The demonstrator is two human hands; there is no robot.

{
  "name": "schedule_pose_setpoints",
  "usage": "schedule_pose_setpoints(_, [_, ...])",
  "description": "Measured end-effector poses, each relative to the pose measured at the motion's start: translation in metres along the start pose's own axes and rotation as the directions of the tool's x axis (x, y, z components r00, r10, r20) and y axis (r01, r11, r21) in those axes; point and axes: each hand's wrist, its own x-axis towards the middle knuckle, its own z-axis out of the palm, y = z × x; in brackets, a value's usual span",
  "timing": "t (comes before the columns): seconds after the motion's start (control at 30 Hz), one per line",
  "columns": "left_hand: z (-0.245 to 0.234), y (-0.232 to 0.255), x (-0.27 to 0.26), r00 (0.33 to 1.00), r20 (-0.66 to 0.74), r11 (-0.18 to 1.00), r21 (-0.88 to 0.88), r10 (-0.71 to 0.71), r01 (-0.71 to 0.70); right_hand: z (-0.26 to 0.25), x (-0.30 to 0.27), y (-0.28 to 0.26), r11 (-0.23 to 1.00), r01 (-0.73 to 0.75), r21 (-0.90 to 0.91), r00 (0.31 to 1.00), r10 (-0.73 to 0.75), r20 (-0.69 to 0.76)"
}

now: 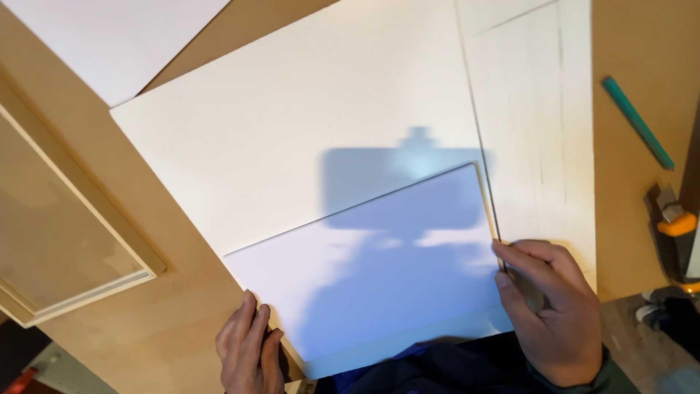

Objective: Framing a piece of artwork using a mat, ruler, and utility knife.

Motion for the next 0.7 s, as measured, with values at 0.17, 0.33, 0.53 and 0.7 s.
schedule_pose_setpoints(0.17, [-0.002, 0.009, 0.004, 1.0, 0.0, 1.0, 0.025, 0.012, -0.012, -0.014, 0.007, 0.003, 0.993, 0.109, 0.051, 0.993, -0.111, 0.048])
schedule_pose_setpoints(0.33, [-0.016, 0.022, -0.002, 0.988, 0.046, 0.987, 0.055, 0.148, -0.15, -0.033, 0.004, 0.015, 0.997, 0.019, 0.074, 0.965, -0.037, 0.258])
schedule_pose_setpoints(0.53, [-0.008, 0.027, -0.004, 0.992, 0.011, 0.992, 0.028, 0.125, -0.125, -0.053, 0.02, 0.031, 0.979, 0.201, 0.043, 0.908, -0.203, 0.368])
schedule_pose_setpoints(0.7, [-0.008, 0.036, -0.005, 0.99, -0.015, 0.99, 0.012, 0.14, -0.14, -0.058, 0.022, 0.045, 0.873, 0.474, 0.118, 0.804, -0.484, 0.346])
